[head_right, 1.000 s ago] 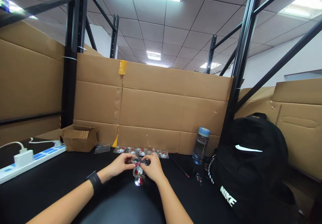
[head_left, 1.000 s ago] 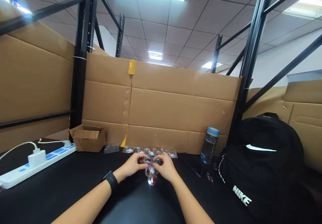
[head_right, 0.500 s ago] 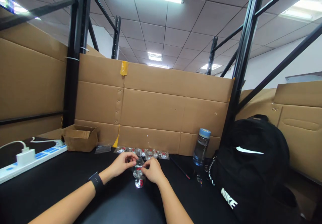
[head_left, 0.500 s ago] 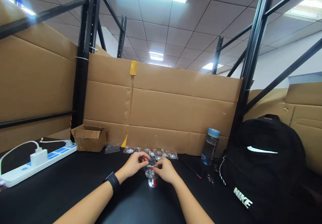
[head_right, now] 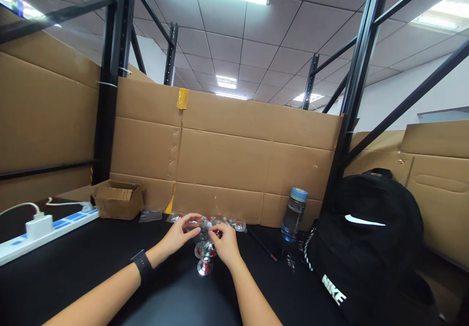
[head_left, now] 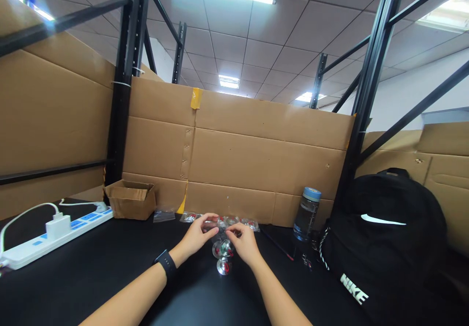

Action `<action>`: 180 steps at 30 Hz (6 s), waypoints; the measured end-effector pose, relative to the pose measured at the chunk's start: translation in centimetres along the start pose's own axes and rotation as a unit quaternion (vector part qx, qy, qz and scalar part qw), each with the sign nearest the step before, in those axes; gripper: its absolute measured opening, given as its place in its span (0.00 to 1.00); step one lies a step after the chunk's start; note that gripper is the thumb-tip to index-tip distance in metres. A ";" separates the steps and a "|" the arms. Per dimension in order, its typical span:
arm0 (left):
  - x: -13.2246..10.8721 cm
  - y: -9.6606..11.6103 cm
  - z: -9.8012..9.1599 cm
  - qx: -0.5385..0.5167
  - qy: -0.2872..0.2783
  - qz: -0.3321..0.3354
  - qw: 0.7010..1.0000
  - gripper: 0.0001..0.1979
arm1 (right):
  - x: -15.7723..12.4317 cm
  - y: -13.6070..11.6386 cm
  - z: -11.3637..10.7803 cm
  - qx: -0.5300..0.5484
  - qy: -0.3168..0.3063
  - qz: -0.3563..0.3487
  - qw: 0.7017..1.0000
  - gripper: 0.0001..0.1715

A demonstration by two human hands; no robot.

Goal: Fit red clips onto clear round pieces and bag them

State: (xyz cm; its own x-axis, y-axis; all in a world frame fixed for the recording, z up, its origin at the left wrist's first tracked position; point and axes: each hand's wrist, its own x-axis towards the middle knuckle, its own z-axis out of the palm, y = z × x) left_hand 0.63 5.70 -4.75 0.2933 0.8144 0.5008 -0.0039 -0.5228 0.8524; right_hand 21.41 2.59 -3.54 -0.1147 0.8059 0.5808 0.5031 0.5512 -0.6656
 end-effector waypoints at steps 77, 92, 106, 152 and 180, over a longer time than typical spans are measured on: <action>-0.6 -7.6 -16.5 0.561 0.062 -0.150 0.812 0.20 | 0.1 3.1 -2.2 -0.297 -0.178 0.080 0.935 0.24; 0.4 -1.1 -7.9 0.455 -0.014 0.085 0.886 0.14 | -0.4 1.2 -3.4 -0.223 -0.203 0.040 0.952 0.20; -1.7 -0.2 4.4 0.383 -0.301 0.130 0.864 0.32 | 0.7 5.8 -2.7 -0.313 -0.151 0.189 0.918 0.29; -2.3 2.0 2.8 0.283 -0.135 0.141 0.939 0.32 | 1.2 2.9 -3.9 -0.018 0.011 0.083 0.996 0.14; -1.9 1.9 1.4 0.205 -0.191 0.039 0.959 0.13 | 0.1 -1.7 -2.2 0.040 -0.073 0.022 0.996 0.09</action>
State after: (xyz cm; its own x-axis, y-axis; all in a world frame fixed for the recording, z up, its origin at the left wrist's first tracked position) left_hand 1.42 2.82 -4.30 0.6371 0.6579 0.4016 0.3139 -0.6973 0.6444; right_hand 22.49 1.29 -1.31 -0.2200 0.8497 0.4792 0.4406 0.5249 -0.7283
